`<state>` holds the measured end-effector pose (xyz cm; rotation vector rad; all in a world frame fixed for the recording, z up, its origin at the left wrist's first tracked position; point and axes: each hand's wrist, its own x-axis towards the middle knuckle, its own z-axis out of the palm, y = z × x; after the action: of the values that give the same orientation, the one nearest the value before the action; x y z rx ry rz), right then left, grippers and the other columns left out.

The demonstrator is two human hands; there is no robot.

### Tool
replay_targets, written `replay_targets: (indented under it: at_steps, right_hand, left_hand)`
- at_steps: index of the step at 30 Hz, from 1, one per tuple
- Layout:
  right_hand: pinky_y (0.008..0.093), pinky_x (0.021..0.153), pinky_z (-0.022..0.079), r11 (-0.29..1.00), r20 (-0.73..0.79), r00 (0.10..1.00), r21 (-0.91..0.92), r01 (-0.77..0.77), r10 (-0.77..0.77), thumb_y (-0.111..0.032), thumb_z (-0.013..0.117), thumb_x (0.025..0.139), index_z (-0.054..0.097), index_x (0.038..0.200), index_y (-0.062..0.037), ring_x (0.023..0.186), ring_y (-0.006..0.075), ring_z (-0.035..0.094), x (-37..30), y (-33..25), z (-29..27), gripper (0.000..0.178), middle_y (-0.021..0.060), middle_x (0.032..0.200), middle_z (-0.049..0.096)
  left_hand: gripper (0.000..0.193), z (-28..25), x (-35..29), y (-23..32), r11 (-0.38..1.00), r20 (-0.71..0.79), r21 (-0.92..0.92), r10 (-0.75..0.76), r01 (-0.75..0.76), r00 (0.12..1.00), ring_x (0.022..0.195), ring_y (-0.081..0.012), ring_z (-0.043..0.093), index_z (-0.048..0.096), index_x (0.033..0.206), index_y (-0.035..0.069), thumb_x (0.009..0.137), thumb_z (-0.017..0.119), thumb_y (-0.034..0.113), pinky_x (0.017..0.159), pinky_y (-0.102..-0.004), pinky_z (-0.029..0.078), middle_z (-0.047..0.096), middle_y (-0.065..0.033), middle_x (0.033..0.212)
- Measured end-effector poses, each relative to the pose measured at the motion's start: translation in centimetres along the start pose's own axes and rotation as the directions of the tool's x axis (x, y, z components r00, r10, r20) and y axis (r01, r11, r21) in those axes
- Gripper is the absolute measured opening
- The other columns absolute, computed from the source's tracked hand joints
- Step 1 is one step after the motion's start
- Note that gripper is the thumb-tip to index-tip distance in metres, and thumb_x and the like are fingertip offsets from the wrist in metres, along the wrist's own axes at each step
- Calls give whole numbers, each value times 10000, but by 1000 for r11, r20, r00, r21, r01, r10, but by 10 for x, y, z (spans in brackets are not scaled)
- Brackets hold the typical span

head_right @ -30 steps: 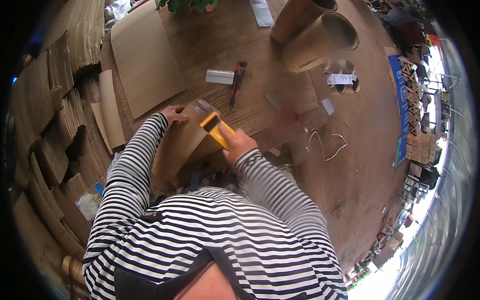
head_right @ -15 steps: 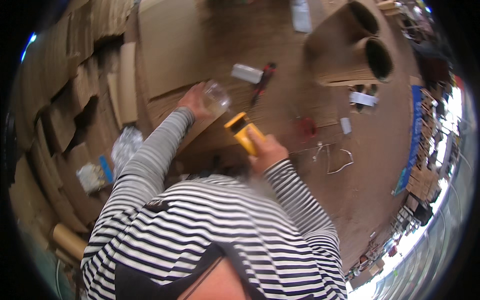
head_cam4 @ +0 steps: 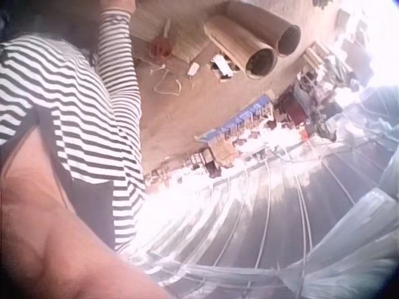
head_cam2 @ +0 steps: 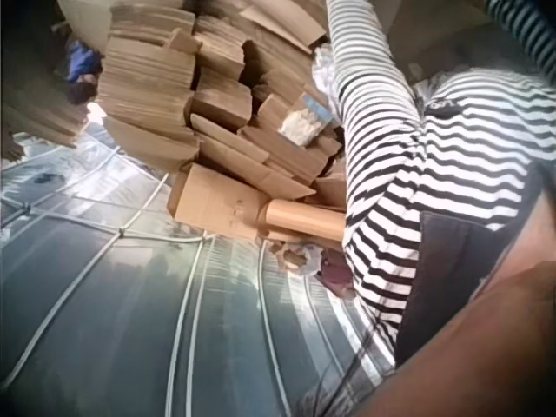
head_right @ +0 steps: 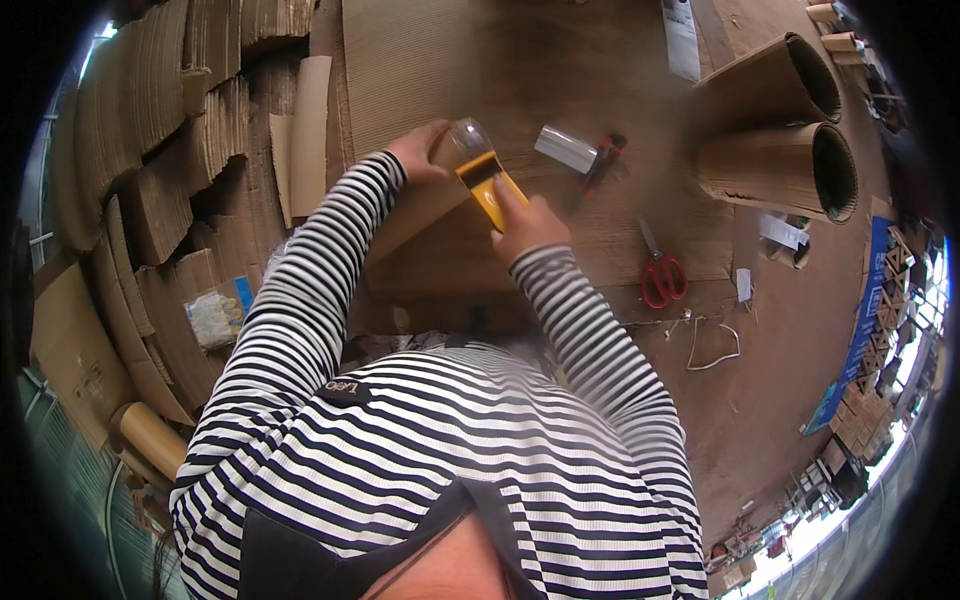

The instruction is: The person assembles cylindrical cardboard planters by rolling corrugated cardboard around a plastic bottle, securing the seam with tape, and inserting a potted plant. They repeat the process for multiple units, using a tape dispenser and scissors, and place finished planters on the work surface.

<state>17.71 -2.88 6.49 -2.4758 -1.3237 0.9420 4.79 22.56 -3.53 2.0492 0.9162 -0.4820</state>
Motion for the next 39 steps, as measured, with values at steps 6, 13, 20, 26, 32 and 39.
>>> replay_targets:
  at_steps: [6,13,20,26,32,39]
  right_hand:
    - [456,814,572,998,-51,998,47,46,-44,-309,800,780,437,1489,-346,923,351,684,6,-6,-12,798,168,1011,629]
    - [471,856,558,995,159,983,-25,-93,96,-336,765,818,406,1501,-375,994,362,680,-26,39,23,773,189,1130,606]
    - [441,871,561,1000,3,1000,-4,11,-11,-323,738,846,424,1499,-414,972,345,683,46,36,39,730,193,1038,639]
    - [441,767,575,995,-16,999,90,48,-47,-228,751,791,492,1458,-399,839,337,685,-48,58,38,736,160,971,625]
    - [445,768,579,998,-22,1000,56,21,-20,-242,764,785,478,1468,-385,856,340,687,-49,33,48,754,165,989,607]
    - [438,751,573,979,-123,978,90,182,-171,-223,798,753,527,1428,-352,827,326,682,-23,-12,8,740,138,925,612]
  left_hand:
    - [1267,13,-14,52,911,-224,386,-61,146,973,1457,-316,329,194,1590,146,626,869,615,1183,-493,301,321,-138,1588]
    - [1262,-13,-25,58,935,-114,327,-105,137,988,1431,-339,393,241,1571,96,590,884,564,1179,-425,359,371,-186,1559]
    - [1202,-39,32,16,990,82,134,28,-39,996,1361,-331,483,306,1536,7,595,916,442,1161,-384,374,491,-222,1467]
    - [1235,21,15,-10,972,510,-234,107,18,853,1369,-323,472,317,1540,3,581,914,503,1147,-386,389,462,-212,1503]
    - [1173,24,-21,-10,979,179,107,155,-176,972,1423,-339,395,266,1557,-8,666,887,435,1200,-382,305,409,-232,1528]
    - [1357,46,-51,18,934,-188,324,-93,151,978,1512,-314,231,84,1601,86,640,815,704,1218,-469,262,195,-170,1637]
